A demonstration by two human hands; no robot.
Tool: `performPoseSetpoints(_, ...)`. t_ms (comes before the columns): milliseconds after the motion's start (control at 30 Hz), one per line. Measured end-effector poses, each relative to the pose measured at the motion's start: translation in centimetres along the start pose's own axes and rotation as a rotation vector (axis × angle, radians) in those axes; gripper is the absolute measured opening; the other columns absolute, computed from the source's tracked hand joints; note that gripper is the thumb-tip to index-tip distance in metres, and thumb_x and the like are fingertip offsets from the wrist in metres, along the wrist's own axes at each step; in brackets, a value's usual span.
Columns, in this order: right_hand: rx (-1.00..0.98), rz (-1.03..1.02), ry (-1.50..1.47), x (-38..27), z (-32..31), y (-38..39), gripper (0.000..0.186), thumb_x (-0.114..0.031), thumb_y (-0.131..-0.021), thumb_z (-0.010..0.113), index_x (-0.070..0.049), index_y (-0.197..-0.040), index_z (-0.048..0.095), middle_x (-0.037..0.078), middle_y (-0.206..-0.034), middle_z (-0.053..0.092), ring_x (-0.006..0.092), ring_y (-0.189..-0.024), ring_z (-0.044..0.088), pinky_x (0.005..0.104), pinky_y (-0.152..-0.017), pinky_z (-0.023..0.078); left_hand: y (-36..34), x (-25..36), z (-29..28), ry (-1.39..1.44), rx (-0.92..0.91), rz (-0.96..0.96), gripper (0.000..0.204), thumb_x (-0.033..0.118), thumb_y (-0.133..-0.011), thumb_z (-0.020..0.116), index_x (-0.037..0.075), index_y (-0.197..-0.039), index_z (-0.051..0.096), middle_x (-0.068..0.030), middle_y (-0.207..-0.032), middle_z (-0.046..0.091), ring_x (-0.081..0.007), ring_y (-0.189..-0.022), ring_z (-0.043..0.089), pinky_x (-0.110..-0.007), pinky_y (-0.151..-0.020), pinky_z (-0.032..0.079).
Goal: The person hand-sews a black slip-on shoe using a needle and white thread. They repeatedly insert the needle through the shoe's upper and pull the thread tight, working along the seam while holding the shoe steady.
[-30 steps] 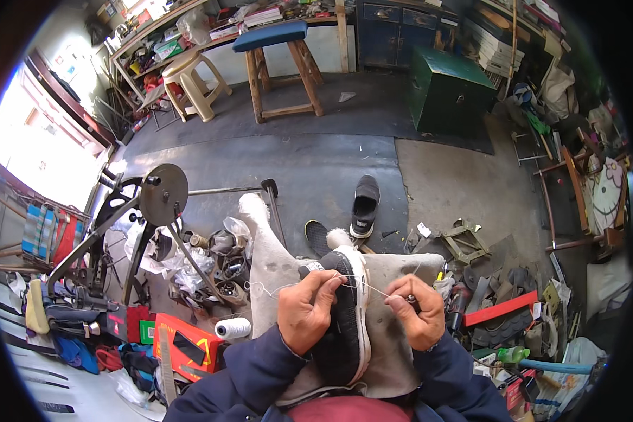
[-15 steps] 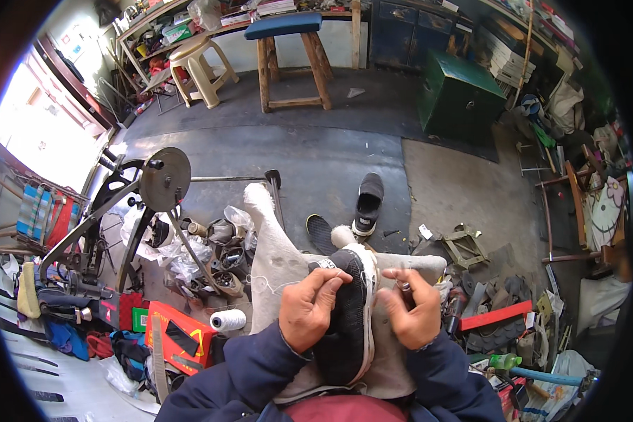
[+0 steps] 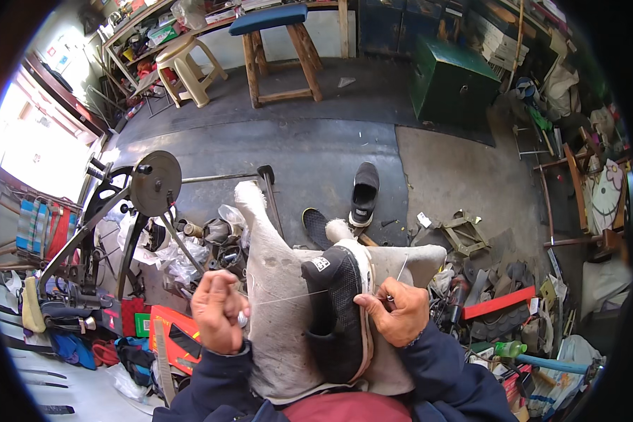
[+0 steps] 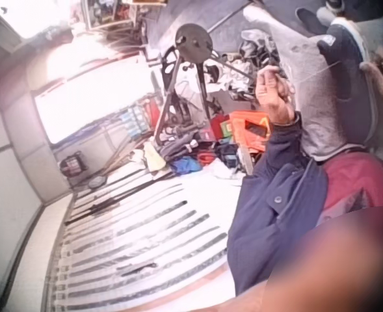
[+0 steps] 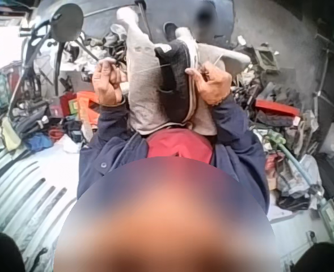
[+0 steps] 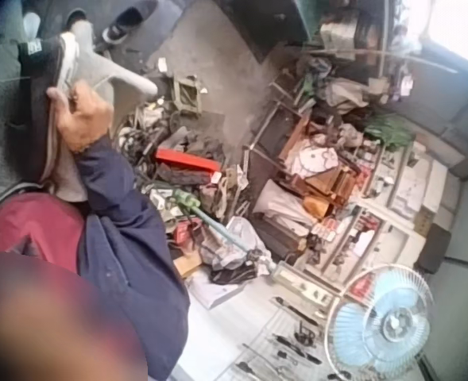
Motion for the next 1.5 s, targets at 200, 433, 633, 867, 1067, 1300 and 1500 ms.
performPoseSetpoints(200, -0.005, -0.074, -0.062, 0.0, 0.6, -0.2, 0.039, -0.026, -0.090, 0.085, -0.006, -0.072, 0.058, 0.014, -0.063, 0.061, 0.0338, -0.053, 0.061, 0.0411, -0.050, 0.044, 5.0, -1.1, -4.0, -0.027, 0.077, -0.263, 0.024, 0.023, -0.112, 0.056, 0.002, -0.102, 0.062, 0.0065, -0.056, 0.031, -0.0052, -0.043, 0.026, -0.032, -0.053, 0.051)
performPoseSetpoints(433, 0.001, -0.085, -0.076, -0.5, 1.1, -0.4, 0.039, -0.024, -0.087, 0.088, -0.004, -0.072, 0.058, 0.016, -0.061, 0.059, 0.0322, -0.050, 0.058, 0.0393, -0.049, 0.043, 8.8, -2.1, -4.7, 0.039, 0.095, -0.369, 0.024, 0.023, -0.111, 0.055, 0.002, -0.102, 0.063, 0.0058, -0.054, 0.031, -0.0063, -0.041, 0.027, -0.035, -0.058, 0.054)
performPoseSetpoints(633, -0.009, -0.028, -0.066, 0.1, 0.0, 0.1, 0.036, -0.027, -0.088, 0.088, -0.003, -0.077, 0.063, 0.011, -0.059, 0.057, 0.0241, -0.050, 0.056, 0.0361, -0.051, 0.044, 6.2, -0.4, -9.0, 0.089, 0.173, -0.220, 0.028, 0.032, -0.111, 0.054, 0.008, -0.101, 0.062, -0.0053, -0.070, 0.059, -0.0226, -0.049, 0.058, -0.048, -0.071, 0.063)
performPoseSetpoints(867, 0.138, 0.261, -0.513, 4.5, -1.0, 0.8, 0.028, -0.013, -0.094, 0.079, -0.001, -0.117, 0.068, 0.006, -0.090, 0.071, 0.0124, -0.062, 0.058, 0.0299, -0.058, 0.047, 3.2, 3.1, -11.5, -0.911, 0.225, -0.281, 0.025, 0.028, -0.110, 0.057, 0.004, -0.116, 0.060, -0.0155, -0.127, 0.070, -0.0248, -0.078, 0.078, -0.031, -0.065, 0.063)
performPoseSetpoints(1067, 0.109, 0.050, -0.157, 4.0, -3.4, 1.7, 0.048, 0.009, -0.090, 0.057, 0.003, -0.138, 0.063, 0.021, -0.108, 0.066, 0.0356, -0.090, 0.067, 0.0371, -0.080, 0.055, 5.3, 1.4, 1.2, -0.509, -0.048, 0.104, 0.042, 0.013, -0.104, 0.066, 0.001, -0.140, 0.049, -0.0160, -0.137, 0.057, -0.0270, -0.111, 0.072, -0.035, -0.089, 0.061)
performPoseSetpoints(1300, -0.118, -0.098, -0.263, 0.8, -1.4, 4.9, 0.050, 0.003, -0.094, 0.065, -0.006, -0.144, 0.065, 0.016, -0.096, 0.068, 0.0324, -0.075, 0.070, 0.0384, -0.068, 0.057, 4.5, -4.4, 10.0, -0.232, -0.410, -0.385, 0.038, 0.005, -0.100, 0.072, -0.003, -0.133, 0.054, -0.0094, -0.122, 0.066, -0.0176, -0.109, 0.067, -0.032, -0.096, 0.054)
performPoseSetpoints(1500, -0.164, -0.126, -0.259, 1.0, -1.3, 4.4, 0.051, 0.002, -0.095, 0.064, -0.009, -0.145, 0.065, 0.014, -0.095, 0.067, 0.0326, -0.074, 0.071, 0.0391, -0.066, 0.057, 3.9, -5.3, 10.7, -0.314, -0.387, -0.415, 0.031, 0.006, -0.099, 0.075, -0.006, -0.127, 0.066, -0.0100, -0.121, 0.074, -0.0135, -0.107, 0.068, -0.029, -0.094, 0.054)
Point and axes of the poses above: each hand's wrist, its own y-axis away from the middle knuckle, its own z-axis out of the palm, x = y × z, the point moved 5 cm from there along -y, towards the middle knuckle
